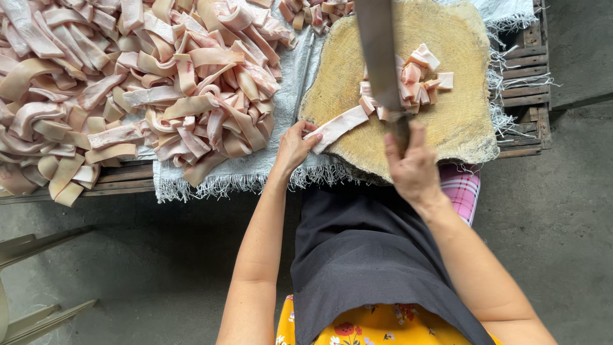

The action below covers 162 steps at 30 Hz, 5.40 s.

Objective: The person uses a large cleaver to chop strips of pork belly into small cubes on a wooden cutting board. The chopped pieces are pushed aside on the board, and the person continues to process the pile of meat strips.

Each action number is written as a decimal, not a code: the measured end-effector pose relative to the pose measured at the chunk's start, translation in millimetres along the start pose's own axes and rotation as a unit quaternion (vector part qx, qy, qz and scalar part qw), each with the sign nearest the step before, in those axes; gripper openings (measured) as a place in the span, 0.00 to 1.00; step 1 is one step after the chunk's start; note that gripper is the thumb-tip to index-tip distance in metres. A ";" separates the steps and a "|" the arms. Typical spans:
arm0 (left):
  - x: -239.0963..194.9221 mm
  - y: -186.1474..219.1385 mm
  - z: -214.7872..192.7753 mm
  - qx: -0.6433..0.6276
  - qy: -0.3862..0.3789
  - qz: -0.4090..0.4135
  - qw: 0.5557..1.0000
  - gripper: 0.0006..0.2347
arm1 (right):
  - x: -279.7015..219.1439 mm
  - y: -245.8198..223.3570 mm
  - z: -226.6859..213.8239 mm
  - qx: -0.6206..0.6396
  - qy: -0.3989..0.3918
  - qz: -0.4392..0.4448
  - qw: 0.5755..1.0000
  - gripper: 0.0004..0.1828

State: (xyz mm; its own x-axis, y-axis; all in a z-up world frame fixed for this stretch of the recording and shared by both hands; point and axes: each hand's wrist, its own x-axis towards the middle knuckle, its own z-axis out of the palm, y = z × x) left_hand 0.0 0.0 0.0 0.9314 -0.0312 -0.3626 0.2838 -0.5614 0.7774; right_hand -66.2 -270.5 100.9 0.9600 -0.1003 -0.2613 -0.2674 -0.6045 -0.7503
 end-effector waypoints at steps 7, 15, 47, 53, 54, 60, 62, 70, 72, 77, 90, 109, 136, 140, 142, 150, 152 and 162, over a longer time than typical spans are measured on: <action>-8.9 1.8 -7.5 0.005 0.017 0.032 0.999 0.14 | 14.0 16.9 -2.5 -0.034 -0.114 0.069 0.990 0.19; 8.0 -2.6 16.9 -0.003 0.020 0.052 0.998 0.16 | -6.8 -1.8 -22.0 0.046 0.053 -0.103 0.992 0.17; 13.6 13.6 44.5 -0.044 0.011 0.020 0.999 0.13 | 4.9 39.6 -28.8 -0.043 -0.036 0.072 0.996 0.20; 33.6 30.8 78.2 0.005 0.067 0.066 0.996 0.11 | -2.0 6.6 -51.4 -0.006 0.065 -0.083 0.994 0.18; 34.1 30.1 79.7 0.002 0.064 0.049 0.997 0.11 | -5.1 3.9 -54.0 0.014 0.072 -0.100 0.992 0.17; 35.9 27.2 80.4 -0.011 0.056 0.020 0.998 0.11 | -12.1 21.2 -5.4 0.038 0.041 -0.146 0.988 0.16; 30.9 23.6 79.5 -0.010 0.078 0.061 0.995 0.11 | -11.0 34.3 15.2 -0.101 -0.002 -0.124 0.987 0.18; 19.4 33.0 55.8 0.092 0.065 0.101 0.988 0.09 | -11.7 26.6 -21.0 -0.017 -0.111 0.112 0.987 0.20; 12.2 35.8 45.3 0.217 0.101 0.159 0.958 0.14 | -20.2 30.6 -30.3 -0.052 -0.067 0.071 0.994 0.21; 22.9 45.8 51.0 0.291 -0.041 0.167 0.941 0.21 | -21.6 31.8 -20.6 -0.004 -0.073 0.097 0.993 0.22; -8.6 64.8 47.9 0.030 -0.008 0.035 0.999 0.26 | -31.1 4.4 -19.6 0.043 0.056 -0.123 0.990 0.16; 35.4 12.6 68.5 -0.204 0.047 0.053 0.976 0.20 | -24.5 13.4 -43.3 0.016 -0.048 0.035 0.998 0.20; 141.5 48.5 -78.8 -0.373 0.001 0.039 0.927 0.26 | 23.2 68.9 -53.3 -0.074 0.002 0.079 0.994 0.21; 66.2 99.2 -82.9 -0.363 -0.226 -0.051 0.902 0.39 | 2.7 58.5 -53.8 -0.014 -0.046 0.162 0.986 0.23; 55.5 98.3 -53.9 -0.328 -0.309 -0.064 0.890 0.39 | -9.1 64.8 -42.5 -0.049 -0.018 0.116 0.992 0.24; 23.1 49.2 -15.2 -0.163 -0.362 -0.127 0.909 0.35 | -7.0 83.7 -34.1 -0.098 -0.034 0.051 0.993 0.25; 13.4 39.4 -27.2 -0.176 -0.347 -0.122 0.913 0.33 | 4.1 81.0 -40.4 -0.087 -0.069 0.084 0.990 0.24; -26.7 19.5 -12.5 0.086 -0.057 0.007 0.995 0.14 | -26.5 26.2 -51.4 -0.070 0.015 -0.042 0.997 0.20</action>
State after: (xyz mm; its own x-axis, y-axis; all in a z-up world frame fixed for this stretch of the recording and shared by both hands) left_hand -16.5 0.3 31.3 0.9003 -0.1280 -0.4159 0.2184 -0.6938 0.6863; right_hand -94.4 -324.4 119.4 0.9810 -0.0676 -0.1816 -0.1744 -0.7163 -0.6756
